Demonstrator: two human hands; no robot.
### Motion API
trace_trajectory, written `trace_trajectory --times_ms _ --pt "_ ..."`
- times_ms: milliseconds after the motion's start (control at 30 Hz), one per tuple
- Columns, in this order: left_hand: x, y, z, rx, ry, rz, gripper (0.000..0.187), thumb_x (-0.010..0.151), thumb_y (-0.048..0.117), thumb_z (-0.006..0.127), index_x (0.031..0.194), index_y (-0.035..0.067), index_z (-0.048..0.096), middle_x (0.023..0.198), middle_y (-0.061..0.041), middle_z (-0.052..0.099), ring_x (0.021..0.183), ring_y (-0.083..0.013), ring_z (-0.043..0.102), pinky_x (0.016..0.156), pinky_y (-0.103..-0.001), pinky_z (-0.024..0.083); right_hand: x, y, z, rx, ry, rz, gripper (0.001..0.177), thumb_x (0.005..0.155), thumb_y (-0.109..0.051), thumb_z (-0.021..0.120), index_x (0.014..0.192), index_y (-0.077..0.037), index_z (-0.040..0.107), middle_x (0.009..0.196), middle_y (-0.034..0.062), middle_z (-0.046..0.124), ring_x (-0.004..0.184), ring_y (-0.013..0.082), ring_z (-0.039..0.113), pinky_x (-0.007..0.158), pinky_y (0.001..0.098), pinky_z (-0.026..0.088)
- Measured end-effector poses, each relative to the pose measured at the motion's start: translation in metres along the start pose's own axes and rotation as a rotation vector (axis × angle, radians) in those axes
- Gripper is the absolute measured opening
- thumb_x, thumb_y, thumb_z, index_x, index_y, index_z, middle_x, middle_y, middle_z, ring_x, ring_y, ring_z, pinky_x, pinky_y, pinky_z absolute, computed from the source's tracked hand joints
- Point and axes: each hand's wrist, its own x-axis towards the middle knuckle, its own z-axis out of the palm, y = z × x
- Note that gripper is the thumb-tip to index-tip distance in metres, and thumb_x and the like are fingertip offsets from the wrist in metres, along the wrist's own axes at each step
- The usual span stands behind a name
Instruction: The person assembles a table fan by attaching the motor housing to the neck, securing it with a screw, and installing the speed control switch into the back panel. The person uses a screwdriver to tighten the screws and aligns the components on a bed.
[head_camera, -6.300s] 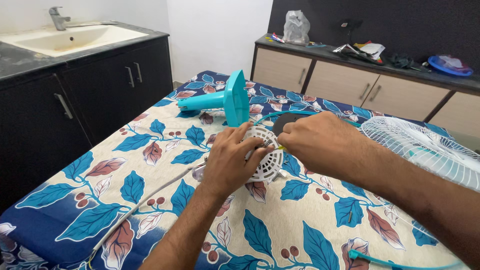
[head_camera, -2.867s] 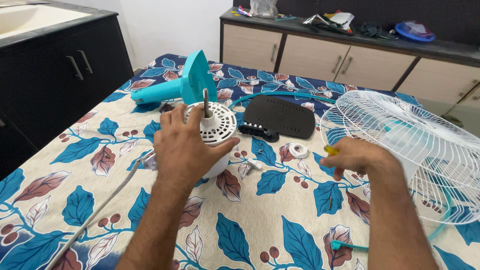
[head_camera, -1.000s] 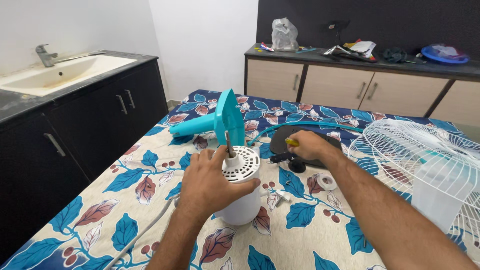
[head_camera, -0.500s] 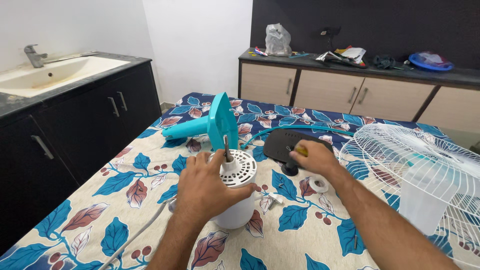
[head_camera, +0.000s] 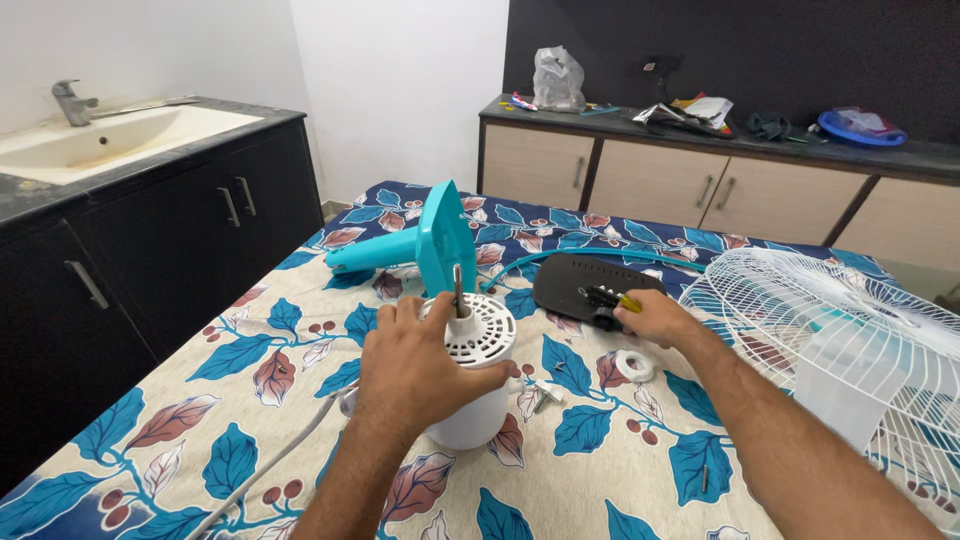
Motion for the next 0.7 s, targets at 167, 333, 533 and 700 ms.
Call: trace_trajectory --times_ms 167,333,533,700 --pt "0.003 0.005 0.0 0.037 0.01 0.009 0.109 0.062 0.076 0.082 0.145 0.012 0.052 0.126 -0.023 0.058 0.124 -0.0393 0.052 0.091 -0.053 0.052 -0.018 0.001 0.002 -0.011 0.217 -0.264 0.03 0.092 -0.035 0.069 0.098 -0.006 0.077 0.081 0.0144 0.076 0.07 0.0289 0.07 0.068 0.0418 0.054" --pt "0.003 0.003 -0.001 0.035 0.002 -0.003 0.105 0.063 0.073 0.081 0.146 0.014 0.053 0.126 -0.023 0.059 0.124 -0.0388 0.053 0.091 -0.052 0.053 -0.046 -0.042 0.012 -0.091 0.256 -0.41 0.033 0.089 -0.039 0.072 0.104 -0.009 0.075 0.092 0.0169 0.076 0.083 0.0316 0.074 0.077 0.0416 0.056" --pt "0.003 0.003 0.0 0.043 0.023 0.008 0.109 0.061 0.074 0.083 0.147 0.014 0.052 0.128 -0.024 0.057 0.124 -0.0394 0.052 0.091 -0.053 0.052 -0.062 -0.084 0.036 -0.386 -0.093 -0.379 0.037 0.086 -0.029 0.073 0.119 -0.013 0.069 0.107 0.0135 0.075 0.096 0.0292 0.073 0.084 0.042 0.056" --pt "0.005 0.0 0.001 0.042 -0.019 -0.023 0.103 0.065 0.073 0.079 0.145 0.014 0.051 0.127 -0.023 0.057 0.124 -0.038 0.052 0.089 -0.053 0.053 -0.063 -0.088 0.025 -0.137 -0.234 -0.441 0.03 0.09 -0.027 0.07 0.113 -0.008 0.075 0.095 0.0081 0.081 0.088 0.0175 0.076 0.08 0.0336 0.055"
